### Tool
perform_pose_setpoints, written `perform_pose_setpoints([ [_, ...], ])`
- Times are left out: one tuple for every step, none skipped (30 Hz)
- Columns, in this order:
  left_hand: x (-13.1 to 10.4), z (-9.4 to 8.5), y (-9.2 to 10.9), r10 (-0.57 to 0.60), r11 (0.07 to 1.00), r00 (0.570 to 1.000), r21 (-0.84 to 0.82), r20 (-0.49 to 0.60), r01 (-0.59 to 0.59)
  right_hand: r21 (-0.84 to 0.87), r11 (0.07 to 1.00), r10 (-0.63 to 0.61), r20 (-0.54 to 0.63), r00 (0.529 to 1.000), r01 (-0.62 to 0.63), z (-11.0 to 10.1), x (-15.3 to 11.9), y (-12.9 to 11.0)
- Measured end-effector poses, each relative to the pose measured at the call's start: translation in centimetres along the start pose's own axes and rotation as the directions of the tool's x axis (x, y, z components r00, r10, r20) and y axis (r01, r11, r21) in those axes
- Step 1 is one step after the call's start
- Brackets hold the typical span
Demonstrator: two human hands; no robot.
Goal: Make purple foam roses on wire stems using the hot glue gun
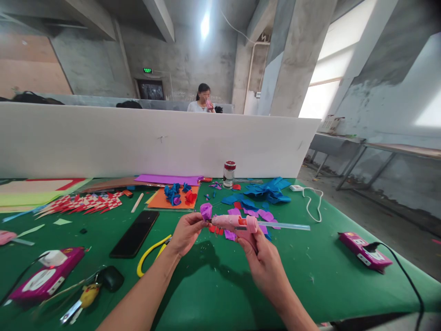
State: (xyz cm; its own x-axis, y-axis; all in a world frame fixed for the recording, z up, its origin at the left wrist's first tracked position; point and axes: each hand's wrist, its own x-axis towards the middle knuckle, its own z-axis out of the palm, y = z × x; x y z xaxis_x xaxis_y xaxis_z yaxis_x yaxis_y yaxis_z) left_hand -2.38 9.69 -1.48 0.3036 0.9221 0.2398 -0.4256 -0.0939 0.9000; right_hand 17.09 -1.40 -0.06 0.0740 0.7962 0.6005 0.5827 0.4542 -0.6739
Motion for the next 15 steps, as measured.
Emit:
perform_pose_setpoints([
  [0.02, -0.03, -0.02, 0.002, 1.000, 1.000, 0.001, 0.006, -0.002, -0.010, 1.000, -0.001, -0.001, 1.000, 0.001, -0.02, -0.01, 0.02],
  [0.04, -0.06, -0.04, 0.004, 1.000, 1.000, 0.002, 0.011, -0.004, -0.020, 1.000, -0.004, -0.002, 1.000, 0.004, -0.03, -0.02, 0.04],
  [0.06, -0.09, -0.06, 0.004, 1.000, 1.000, 0.005, 0.014, -0.004, -0.028, 1.000, -0.005, -0.003, 1.000, 0.005, -0.05, -0.03, 0.05],
  [0.08, -0.13, -0.08, 0.004, 1.000, 1.000, 0.007, 0.015, -0.004, -0.033, 0.999, -0.007, -0.006, 1.000, 0.007, -0.05, -0.03, 0.05],
  [0.09, -0.15, -0.09, 0.003, 1.000, 1.000, 0.009, 0.015, -0.003, -0.034, 0.999, -0.009, -0.010, 1.000, 0.009, -0.05, -0.02, 0.03],
  [0.09, -0.16, -0.10, 0.002, 1.000, 1.000, 0.012, 0.013, -0.002, -0.031, 0.999, -0.011, -0.013, 1.000, 0.011, -0.03, -0.01, 0.01],
  [0.08, -0.16, -0.09, 0.000, 1.000, 1.000, 0.013, 0.011, 0.000, -0.026, 1.000, -0.013, -0.016, 1.000, 0.012, -0.01, 0.01, -0.01],
  [0.07, -0.15, -0.07, -0.002, 1.000, 1.000, 0.014, 0.008, 0.002, -0.020, 1.000, -0.014, -0.019, 1.000, 0.014, 0.02, 0.03, -0.03],
  [0.05, -0.13, -0.06, -0.004, 1.000, 1.000, 0.014, 0.006, 0.004, -0.015, 1.000, -0.017, -0.022, 1.000, 0.016, 0.04, 0.05, -0.05],
  [0.03, -0.11, -0.05, -0.004, 1.000, 1.000, 0.014, 0.004, 0.004, -0.012, 1.000, -0.019, -0.022, 1.000, 0.019, 0.06, 0.07, -0.06],
  [0.02, -0.10, -0.04, -0.003, 1.000, 1.000, 0.014, 0.004, 0.003, -0.011, 1.000, -0.021, -0.020, 1.000, 0.021, 0.06, 0.08, -0.06],
  [0.01, -0.09, -0.04, -0.001, 1.000, 1.000, 0.013, 0.006, 0.001, -0.012, 1.000, -0.022, -0.019, 1.000, 0.021, 0.04, 0.09, -0.07],
  [0.02, -0.09, -0.06, 0.001, 1.000, 1.000, 0.013, 0.009, -0.001, -0.014, 1.000, -0.021, -0.016, 1.000, 0.021, 0.00, 0.08, -0.07],
  [0.02, -0.11, -0.08, 0.003, 1.000, 1.000, 0.012, 0.013, -0.004, -0.018, 1.000, -0.019, -0.012, 1.000, 0.019, -0.04, 0.08, -0.06],
  [0.03, -0.14, -0.10, 0.005, 1.000, 1.000, 0.012, 0.017, -0.006, -0.021, 1.000, -0.018, -0.009, 1.000, 0.018, -0.10, 0.07, -0.06],
])
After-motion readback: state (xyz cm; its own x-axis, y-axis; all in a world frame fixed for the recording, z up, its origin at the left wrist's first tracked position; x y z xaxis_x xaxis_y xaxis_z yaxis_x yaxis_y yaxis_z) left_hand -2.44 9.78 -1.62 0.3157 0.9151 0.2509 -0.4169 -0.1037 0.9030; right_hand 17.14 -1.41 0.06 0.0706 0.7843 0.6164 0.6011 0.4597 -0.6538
